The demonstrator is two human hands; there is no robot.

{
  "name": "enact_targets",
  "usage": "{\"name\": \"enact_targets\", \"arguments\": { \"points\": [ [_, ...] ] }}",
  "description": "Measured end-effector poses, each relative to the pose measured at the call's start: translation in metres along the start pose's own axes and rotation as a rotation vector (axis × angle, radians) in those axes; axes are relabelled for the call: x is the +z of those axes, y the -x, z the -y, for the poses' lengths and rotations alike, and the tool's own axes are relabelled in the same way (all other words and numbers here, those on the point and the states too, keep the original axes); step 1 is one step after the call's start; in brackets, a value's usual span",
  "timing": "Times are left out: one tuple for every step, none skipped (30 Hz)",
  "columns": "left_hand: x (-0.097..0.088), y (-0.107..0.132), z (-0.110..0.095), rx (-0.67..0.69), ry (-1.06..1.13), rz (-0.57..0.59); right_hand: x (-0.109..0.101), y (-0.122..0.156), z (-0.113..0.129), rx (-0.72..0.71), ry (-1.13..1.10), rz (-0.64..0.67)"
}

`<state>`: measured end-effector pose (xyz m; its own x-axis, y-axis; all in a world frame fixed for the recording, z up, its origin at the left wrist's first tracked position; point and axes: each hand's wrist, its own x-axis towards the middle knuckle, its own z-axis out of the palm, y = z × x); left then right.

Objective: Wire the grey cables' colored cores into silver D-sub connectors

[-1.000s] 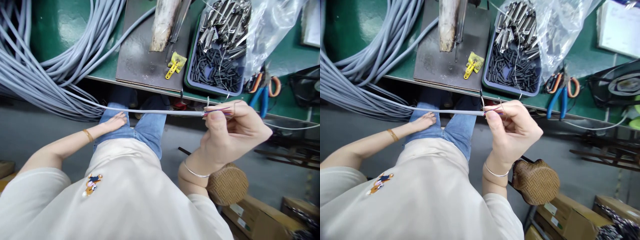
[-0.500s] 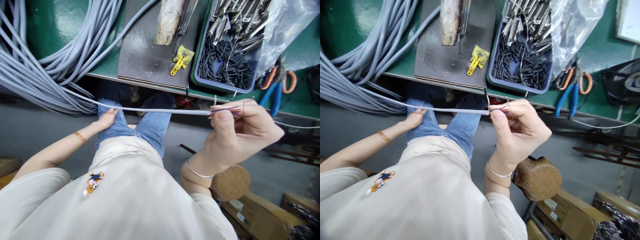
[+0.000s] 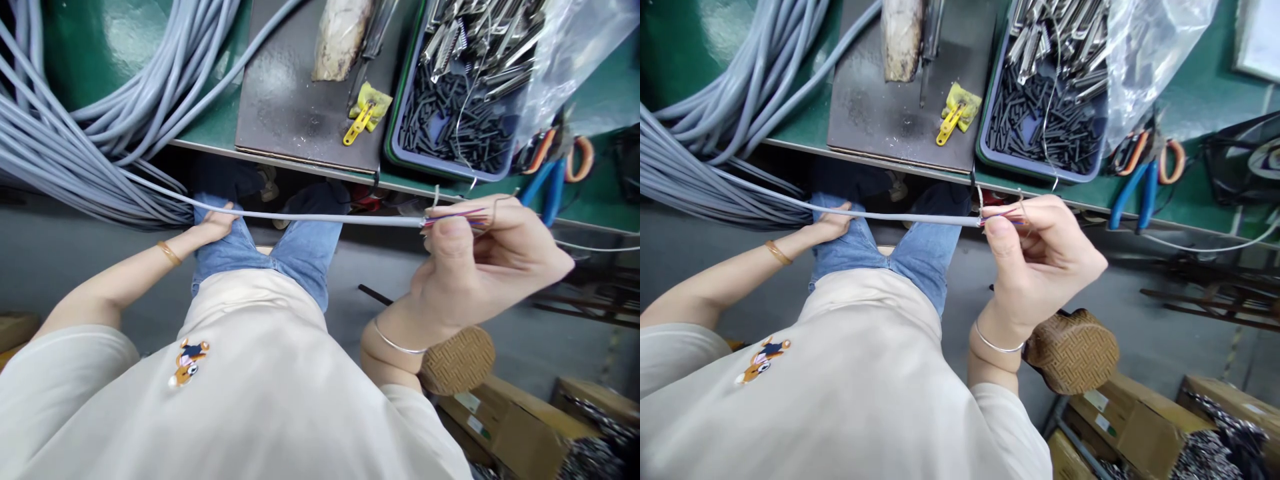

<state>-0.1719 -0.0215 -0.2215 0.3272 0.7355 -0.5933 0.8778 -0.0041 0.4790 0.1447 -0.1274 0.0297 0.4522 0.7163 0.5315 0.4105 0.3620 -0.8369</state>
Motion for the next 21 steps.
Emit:
{"name": "enact_targets", "arguments": {
  "points": [
    [0.000,0.001,0.000,0.019,0.009,-0.001,0.000,0.000,0.000,0.010,0.004,-0.001],
    [-0.001,0.002,0.000,0.038,0.020,-0.001,0.001,0.000,0.000,0.015,0.005,-0.003],
    [-0.002,0.003,-0.001,0.055,0.034,-0.002,0.001,0.000,0.000,0.016,0.004,-0.003],
    [-0.004,0.003,-0.001,0.069,0.048,-0.001,0.001,0.000,0.000,0.016,0.002,-0.007],
    [-0.006,0.005,-0.001,0.078,0.062,0.003,0.001,0.000,-0.001,0.018,0.001,-0.008],
    [-0.007,0.006,0.000,0.082,0.075,0.008,0.001,0.000,-0.001,0.015,0.001,-0.007],
    [-0.009,0.008,0.000,0.081,0.085,0.014,0.002,0.000,-0.002,0.011,-0.001,-0.003],
    [-0.010,0.009,0.000,0.077,0.094,0.018,0.002,-0.001,-0.003,0.007,-0.008,-0.003],
    [-0.011,0.011,-0.001,0.072,0.102,0.018,0.003,-0.001,-0.004,0.004,-0.015,0.000],
    [-0.010,0.012,-0.001,0.067,0.109,0.012,0.003,-0.001,-0.005,0.000,-0.025,0.003],
    [-0.009,0.013,-0.002,0.064,0.115,0.002,0.004,-0.001,-0.005,0.002,-0.035,0.006],
    [-0.008,0.014,-0.004,0.059,0.120,-0.011,0.005,-0.001,-0.005,0.006,-0.044,0.008],
    [-0.005,0.014,-0.007,0.053,0.125,-0.022,0.005,-0.002,-0.005,0.013,-0.053,0.009],
    [-0.002,0.014,-0.010,0.047,0.131,-0.030,0.006,-0.002,-0.005,0.010,-0.062,0.013],
    [0.000,0.014,-0.014,0.043,0.139,-0.031,0.006,-0.002,-0.004,0.008,-0.068,0.019],
    [0.003,0.014,-0.019,0.045,0.151,-0.026,0.007,-0.002,-0.004,0.008,-0.070,0.020],
    [0.005,0.014,-0.024,0.055,0.165,-0.010,0.007,-0.003,-0.004,0.002,-0.069,0.021],
    [0.005,0.016,-0.030,0.077,0.183,0.018,0.008,-0.003,-0.004,-0.005,-0.066,0.025],
    [0.004,0.018,-0.036,0.108,0.200,0.053,0.008,-0.003,-0.005,-0.004,-0.056,0.030],
    [0.002,0.021,-0.043,0.149,0.215,0.100,0.009,-0.003,-0.007,0.005,-0.042,0.041],
    [-0.002,0.025,-0.048,0.193,0.223,0.142,0.010,-0.003,-0.009,0.020,-0.031,0.054]
  ]
}}
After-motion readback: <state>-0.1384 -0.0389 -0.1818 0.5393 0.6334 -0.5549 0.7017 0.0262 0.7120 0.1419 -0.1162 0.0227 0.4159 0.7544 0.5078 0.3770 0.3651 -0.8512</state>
